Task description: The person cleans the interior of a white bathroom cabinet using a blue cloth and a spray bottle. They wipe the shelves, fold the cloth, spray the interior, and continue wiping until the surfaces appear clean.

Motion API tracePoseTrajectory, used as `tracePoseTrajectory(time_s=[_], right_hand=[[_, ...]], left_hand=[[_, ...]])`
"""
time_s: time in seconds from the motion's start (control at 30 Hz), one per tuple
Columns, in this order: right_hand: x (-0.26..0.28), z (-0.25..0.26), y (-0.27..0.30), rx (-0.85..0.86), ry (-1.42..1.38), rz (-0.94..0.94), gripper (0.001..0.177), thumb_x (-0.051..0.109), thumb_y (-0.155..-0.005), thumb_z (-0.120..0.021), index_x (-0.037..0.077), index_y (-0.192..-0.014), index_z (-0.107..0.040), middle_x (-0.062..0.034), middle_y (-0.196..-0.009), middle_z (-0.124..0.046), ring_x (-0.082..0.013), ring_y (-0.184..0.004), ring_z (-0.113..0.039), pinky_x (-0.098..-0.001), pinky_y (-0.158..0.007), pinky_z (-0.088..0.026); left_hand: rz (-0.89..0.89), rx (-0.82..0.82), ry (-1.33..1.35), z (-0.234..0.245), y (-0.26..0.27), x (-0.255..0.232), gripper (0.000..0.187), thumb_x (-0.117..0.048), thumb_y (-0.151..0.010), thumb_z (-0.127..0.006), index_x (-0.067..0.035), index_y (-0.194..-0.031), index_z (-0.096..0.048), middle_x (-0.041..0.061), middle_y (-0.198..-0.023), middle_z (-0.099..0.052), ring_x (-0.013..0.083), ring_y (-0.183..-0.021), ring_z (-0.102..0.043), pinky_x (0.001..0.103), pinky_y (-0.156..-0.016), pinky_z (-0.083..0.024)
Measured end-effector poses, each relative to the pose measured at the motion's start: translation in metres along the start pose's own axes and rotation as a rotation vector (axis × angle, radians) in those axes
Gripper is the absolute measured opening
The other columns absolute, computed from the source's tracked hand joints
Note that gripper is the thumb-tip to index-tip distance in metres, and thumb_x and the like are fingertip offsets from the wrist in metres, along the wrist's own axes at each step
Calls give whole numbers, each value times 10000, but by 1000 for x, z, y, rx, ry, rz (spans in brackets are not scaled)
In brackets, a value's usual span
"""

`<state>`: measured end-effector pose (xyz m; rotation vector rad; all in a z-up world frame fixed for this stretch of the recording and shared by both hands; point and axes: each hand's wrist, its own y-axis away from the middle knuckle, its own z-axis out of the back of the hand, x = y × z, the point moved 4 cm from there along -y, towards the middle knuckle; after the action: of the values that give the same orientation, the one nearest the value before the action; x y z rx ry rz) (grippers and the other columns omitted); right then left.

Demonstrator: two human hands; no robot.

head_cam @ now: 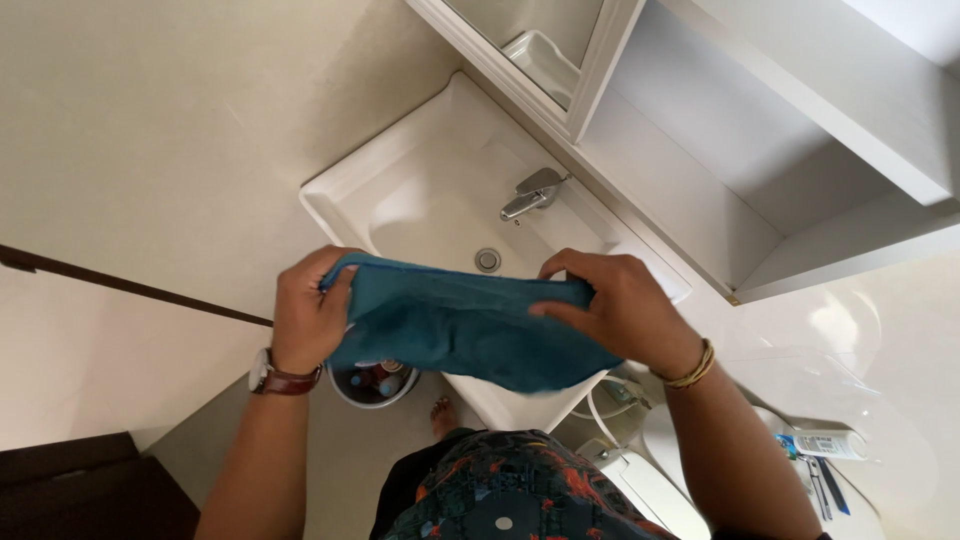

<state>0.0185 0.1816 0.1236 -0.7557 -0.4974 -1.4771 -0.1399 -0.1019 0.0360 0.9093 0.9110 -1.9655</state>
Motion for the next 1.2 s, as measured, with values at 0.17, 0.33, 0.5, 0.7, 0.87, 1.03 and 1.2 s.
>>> tracePoseTrajectory(time_s=[0.17, 0.33, 0.5, 0.7, 0.87, 1.03, 1.2], right_hand=[[-9, 13, -9, 226, 8, 47, 62, 94, -869, -746, 61, -897, -703, -169, -942, -746, -387, -771, -739, -472, -690, -570], [1, -29, -28, 472, -281, 137, 177, 28, -832, -669, -13, -986, -591, -329, -1142, -669, -545, -995, -697, -621, -836, -544], [-20, -94, -43, 511, -569, 97, 270, -19, -827, -533, 61, -1021, -702, -86, -979, -742, -269, -902, -692, -450, -843, -580], [-70, -111, -39, 354, -1331, -166, 351, -106, -851, -498, -35, -1154, -661, -151, -1015, -720, -274, -886, -684, -413, -840, -578], [-83, -101, -33, 179, -1557, -195, 330, -124, -832, -451, -50, -1103, -624, -173, -977, -679, -301, -846, -670, -474, -811, -563], [-81, -92, -33, 254, -1682, 7, 433, -52, -855, -402, -73, -1254, -570, -217, -944, -684, -302, -804, -706, -435, -761, -611], [-88, -75, -23, 232, -1674, 62, 399, 15, -946, -421, -67, -1316, -546, -216, -1014, -711, -291, -856, -729, -421, -797, -618]], left_hand=[[-124, -49, 174, 22, -18, -42, 78, -18, -969, -755, -80, -933, -786, 44, -699, -638, 113, -636, -514, 292, -612, -434], [-349, 137, 192, 25, -42, -106, 75, -14, -939, -766, -76, -898, -772, 73, -639, -576, 138, -581, -448, 318, -571, -409], [-525, 90, -24, 17, -67, -113, 87, -22, -968, -735, -104, -972, -765, 71, -727, -642, 226, -587, -575, 309, -615, -472], [-332, -76, -324, -6, -48, -14, 520, -157, -956, -781, 7, -1387, -541, 234, -1139, -609, 398, -1012, -640, 512, -908, -521], [526, 242, 576, -95, 45, 125, 687, -528, -1088, -328, -13, -1531, -437, 237, -1383, -585, 334, -1192, -591, 403, -954, -485], [663, 475, 1196, -168, 94, 75, 961, -801, -973, -238, -86, -1610, -317, 202, -1563, -470, 308, -1378, -522, 420, -1116, -432], [694, 678, 1130, -180, 81, 67, 1096, -864, -933, -164, 0, -1546, -447, 253, -1491, -552, 390, -1320, -583, 495, -1096, -436]])
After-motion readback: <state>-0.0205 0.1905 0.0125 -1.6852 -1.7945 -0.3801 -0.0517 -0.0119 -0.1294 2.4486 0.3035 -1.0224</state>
